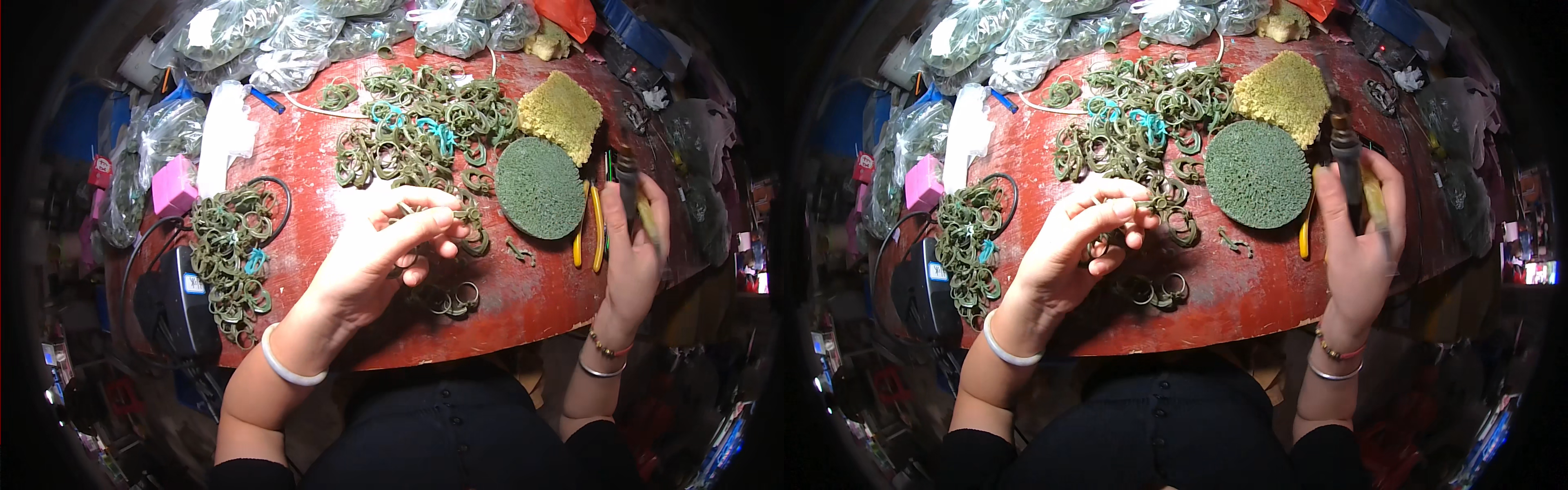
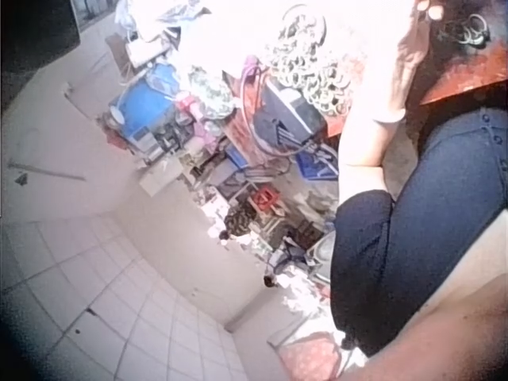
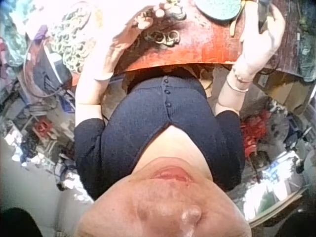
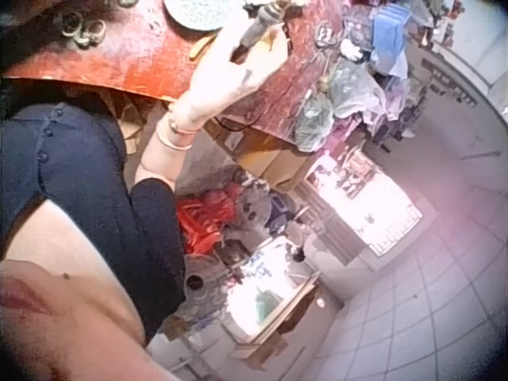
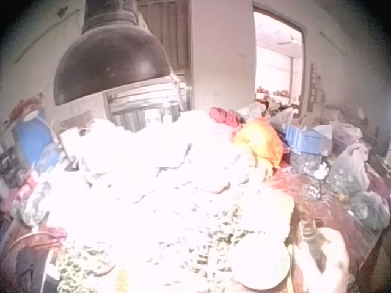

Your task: Soldering small metal components using a soldering iron on a workspace.

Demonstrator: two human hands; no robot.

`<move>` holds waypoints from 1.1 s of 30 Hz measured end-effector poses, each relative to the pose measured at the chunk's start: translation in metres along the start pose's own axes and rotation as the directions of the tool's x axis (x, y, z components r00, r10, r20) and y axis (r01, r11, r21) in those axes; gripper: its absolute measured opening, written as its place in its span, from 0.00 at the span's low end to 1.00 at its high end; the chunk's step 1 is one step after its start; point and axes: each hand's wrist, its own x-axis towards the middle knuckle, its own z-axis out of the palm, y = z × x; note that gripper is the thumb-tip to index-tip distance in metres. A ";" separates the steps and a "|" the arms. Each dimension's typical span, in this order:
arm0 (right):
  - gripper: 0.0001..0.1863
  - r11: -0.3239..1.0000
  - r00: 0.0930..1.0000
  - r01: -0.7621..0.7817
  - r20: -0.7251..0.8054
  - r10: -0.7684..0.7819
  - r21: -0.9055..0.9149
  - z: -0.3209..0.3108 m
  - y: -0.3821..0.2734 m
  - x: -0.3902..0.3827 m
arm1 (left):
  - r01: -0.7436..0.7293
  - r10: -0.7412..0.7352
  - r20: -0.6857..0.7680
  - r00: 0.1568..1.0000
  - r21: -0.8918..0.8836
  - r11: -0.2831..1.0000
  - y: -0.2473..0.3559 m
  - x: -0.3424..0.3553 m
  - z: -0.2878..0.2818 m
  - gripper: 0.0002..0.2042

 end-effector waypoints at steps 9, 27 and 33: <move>0.09 0.900 0.991 0.116 0.105 -0.079 -0.420 -0.022 0.000 -0.017 | -0.004 0.007 -0.069 0.998 0.051 0.999 0.000 0.000 0.003 0.10; 0.16 0.987 0.937 -0.020 0.342 0.075 -0.162 -0.019 -0.016 -0.087 | 0.066 -0.066 -0.028 0.997 -0.006 0.998 0.001 0.000 0.004 0.10; 0.15 0.988 0.946 -0.007 0.319 0.058 -0.157 -0.016 -0.019 -0.087 | 0.057 -0.058 0.005 0.998 0.068 0.996 0.005 -0.001 0.008 0.19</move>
